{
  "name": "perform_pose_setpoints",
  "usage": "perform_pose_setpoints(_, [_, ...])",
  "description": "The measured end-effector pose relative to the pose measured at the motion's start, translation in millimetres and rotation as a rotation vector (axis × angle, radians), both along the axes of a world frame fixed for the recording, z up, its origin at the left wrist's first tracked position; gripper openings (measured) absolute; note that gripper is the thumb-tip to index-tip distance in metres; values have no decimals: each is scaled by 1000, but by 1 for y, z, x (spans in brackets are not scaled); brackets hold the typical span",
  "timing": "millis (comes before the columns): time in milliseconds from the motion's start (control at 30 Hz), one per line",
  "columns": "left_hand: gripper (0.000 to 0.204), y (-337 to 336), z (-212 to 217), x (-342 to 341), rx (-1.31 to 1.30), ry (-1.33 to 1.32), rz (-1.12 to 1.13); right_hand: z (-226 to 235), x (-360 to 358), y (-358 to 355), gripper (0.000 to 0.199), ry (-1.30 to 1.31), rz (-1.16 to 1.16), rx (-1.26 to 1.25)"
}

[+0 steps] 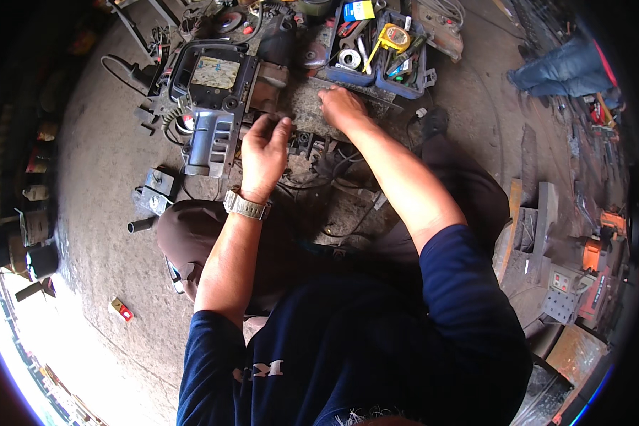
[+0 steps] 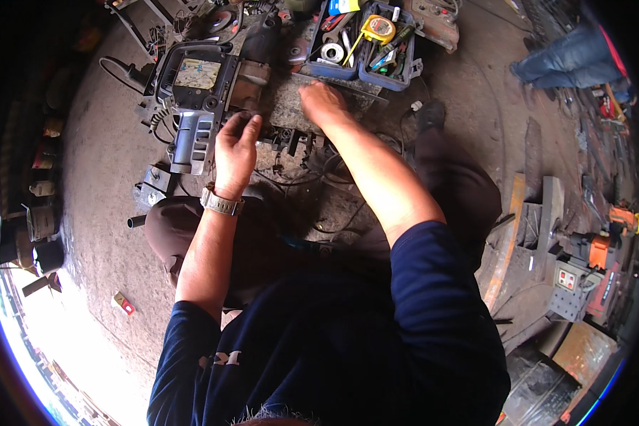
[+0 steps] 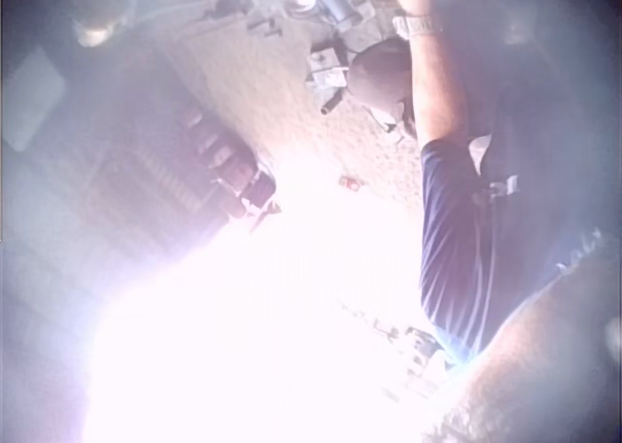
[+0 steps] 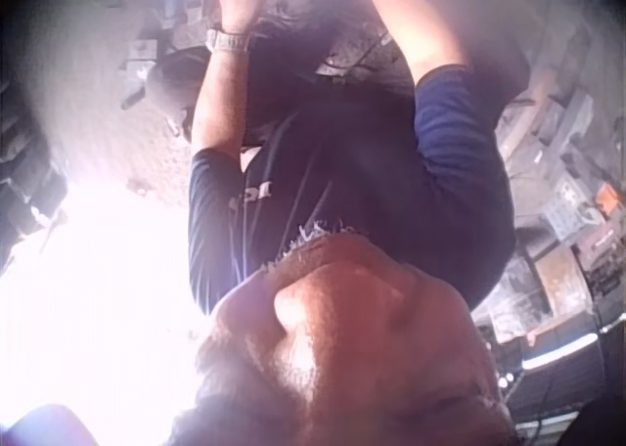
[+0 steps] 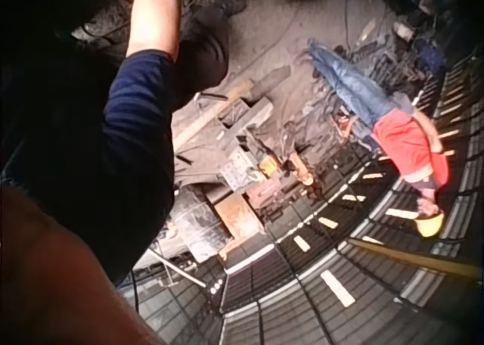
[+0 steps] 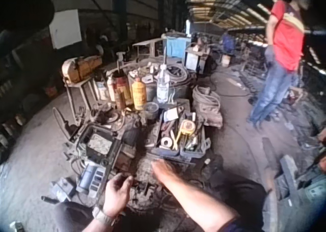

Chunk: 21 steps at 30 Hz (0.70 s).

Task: The person measures a motor housing with a tape measure, then disassembles a power tool by removing screws and opening the casing. They manipulate internal wires and components, then reassemble the tool and tighten screws.

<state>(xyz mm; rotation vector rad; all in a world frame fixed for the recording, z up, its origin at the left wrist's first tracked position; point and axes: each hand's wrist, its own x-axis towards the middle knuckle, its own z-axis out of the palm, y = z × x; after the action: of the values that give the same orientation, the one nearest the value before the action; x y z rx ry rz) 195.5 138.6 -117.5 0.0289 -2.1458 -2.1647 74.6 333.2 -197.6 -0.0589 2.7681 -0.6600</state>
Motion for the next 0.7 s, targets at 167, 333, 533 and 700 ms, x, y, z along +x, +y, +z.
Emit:
perform_pose_setpoints(167, [14, -3, -1, -6, 142, -41, -35, 42, 19, 37, 39, 127, -153, -12])
perform_pose_setpoints(333, [19, 10, -2, -11, 23, -109, -73, 32, 30, 62, 41, 181, -155, 22])
perform_pose_setpoints(533, [26, 21, -10, 0, -263, -77, -270, -16, 28, 63, 37, 346, -199, -90])
perform_pose_setpoints(700, [22, 28, -15, -6, -170, -3, -312, 13, 58, 81, 29, 384, -324, -155])
